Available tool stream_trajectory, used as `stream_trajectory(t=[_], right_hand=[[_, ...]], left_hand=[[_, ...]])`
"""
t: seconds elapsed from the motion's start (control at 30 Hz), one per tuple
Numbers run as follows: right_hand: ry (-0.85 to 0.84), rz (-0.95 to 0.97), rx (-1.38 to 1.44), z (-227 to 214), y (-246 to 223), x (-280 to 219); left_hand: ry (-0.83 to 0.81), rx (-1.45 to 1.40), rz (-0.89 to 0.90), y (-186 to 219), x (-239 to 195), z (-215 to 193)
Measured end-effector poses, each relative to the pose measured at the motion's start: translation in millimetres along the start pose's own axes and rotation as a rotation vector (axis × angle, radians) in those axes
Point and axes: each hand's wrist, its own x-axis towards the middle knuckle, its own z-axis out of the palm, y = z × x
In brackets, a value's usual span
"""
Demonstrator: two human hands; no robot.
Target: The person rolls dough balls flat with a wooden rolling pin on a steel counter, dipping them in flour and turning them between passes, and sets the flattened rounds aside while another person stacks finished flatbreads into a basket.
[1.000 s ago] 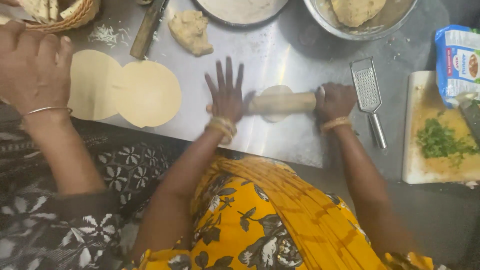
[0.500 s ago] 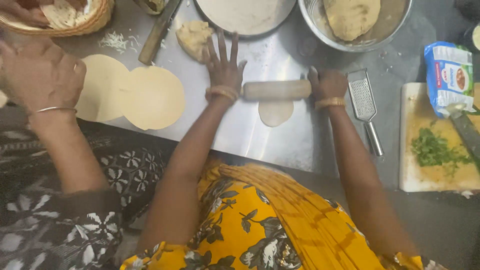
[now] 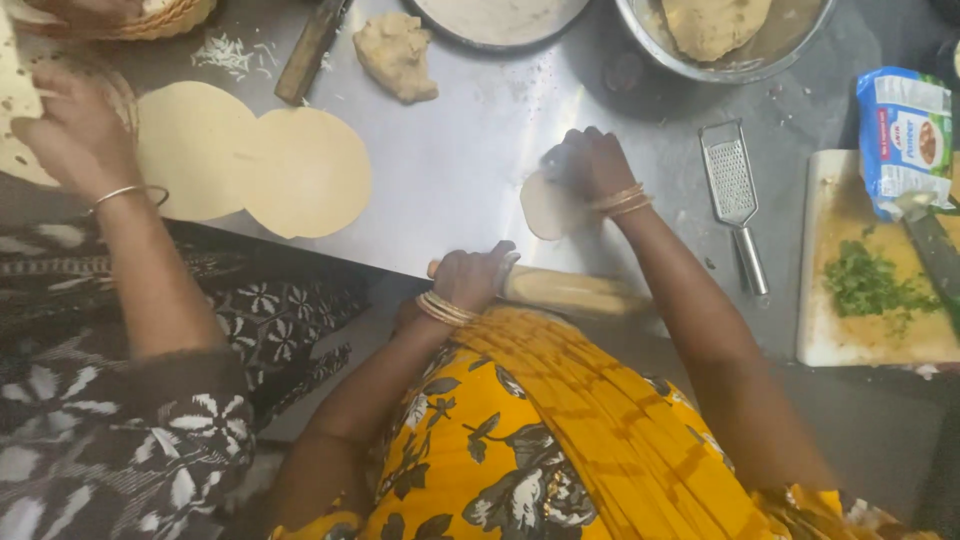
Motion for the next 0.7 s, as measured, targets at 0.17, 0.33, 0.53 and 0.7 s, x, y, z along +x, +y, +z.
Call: stream_trajectory(t=[0.17,0.33,0.53,0.7], right_hand=[[-0.135,-0.081,0.123,-33.0,10.3,-29.1],[0.021,0.022,0.620,-40.8,11.2,-76.6],[0.073,0.213,0.493,-19.2,34.9,-142.0],[0.270,0.495,0.372,27.1,27.2,-151.1]], left_hand=[[-0.028,-0.006,0.143,-9.5,-5.8,5.7],[-0.013,-0.004,0.169,-8.3,-1.4,9.7],[-0.021,0.086,0.130,1.8,27.8,-22.1],[-0.150,0.021,-0.257,-39.0,109.1,-15.0]])
